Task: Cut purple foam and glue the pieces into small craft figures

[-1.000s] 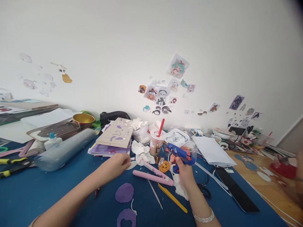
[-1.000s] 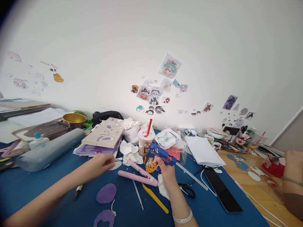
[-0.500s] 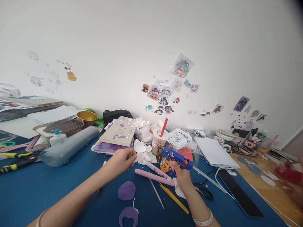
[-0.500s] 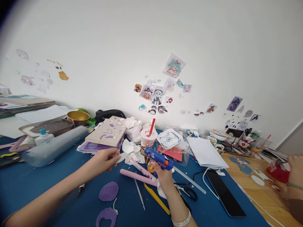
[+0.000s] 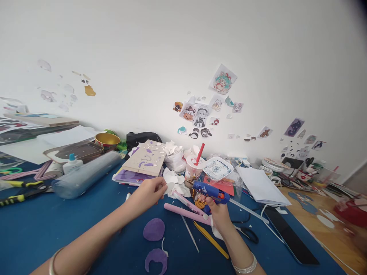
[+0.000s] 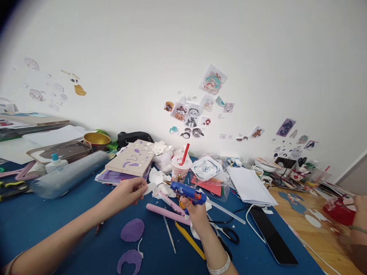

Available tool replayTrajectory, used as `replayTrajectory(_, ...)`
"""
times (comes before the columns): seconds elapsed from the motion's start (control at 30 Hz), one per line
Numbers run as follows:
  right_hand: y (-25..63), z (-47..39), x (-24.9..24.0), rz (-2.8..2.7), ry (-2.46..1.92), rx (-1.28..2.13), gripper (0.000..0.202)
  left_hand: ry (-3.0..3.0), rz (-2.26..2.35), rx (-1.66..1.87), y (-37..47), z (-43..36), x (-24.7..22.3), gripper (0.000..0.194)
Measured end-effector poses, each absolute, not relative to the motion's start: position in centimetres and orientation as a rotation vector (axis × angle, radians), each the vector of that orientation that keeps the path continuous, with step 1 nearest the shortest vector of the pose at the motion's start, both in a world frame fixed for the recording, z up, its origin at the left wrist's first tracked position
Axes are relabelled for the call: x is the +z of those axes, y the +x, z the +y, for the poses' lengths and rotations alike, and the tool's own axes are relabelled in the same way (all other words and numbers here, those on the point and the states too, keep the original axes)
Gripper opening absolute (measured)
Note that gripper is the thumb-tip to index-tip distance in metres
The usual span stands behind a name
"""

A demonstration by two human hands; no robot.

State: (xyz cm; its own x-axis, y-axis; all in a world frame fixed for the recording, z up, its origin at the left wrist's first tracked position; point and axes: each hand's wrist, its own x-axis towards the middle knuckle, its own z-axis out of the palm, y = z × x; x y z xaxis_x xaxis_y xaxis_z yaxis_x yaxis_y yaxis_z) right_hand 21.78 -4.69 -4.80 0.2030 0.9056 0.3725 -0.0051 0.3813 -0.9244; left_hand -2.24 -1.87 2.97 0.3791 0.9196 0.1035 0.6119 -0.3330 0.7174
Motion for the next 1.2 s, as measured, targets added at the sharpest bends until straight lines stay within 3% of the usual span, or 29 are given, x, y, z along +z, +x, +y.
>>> replayTrajectory(0.5,21.4,-4.6,-4.9,-1.152,-1.143,0.812,0.039,2.041,1.324,0.737,-2.2,-2.2,3.4,0.025)
replayTrajectory(1.03,21.3,-4.6,-3.8,-0.982,-0.944,0.807,0.025,2.049,1.315,0.776,-2.2,-1.9,2.8,0.021)
replayTrajectory(1.2,21.4,-4.6,-3.7,-0.944,-0.874,0.850,0.033,2.054,1.303,0.778,-2.2,-1.9,2.7,0.020)
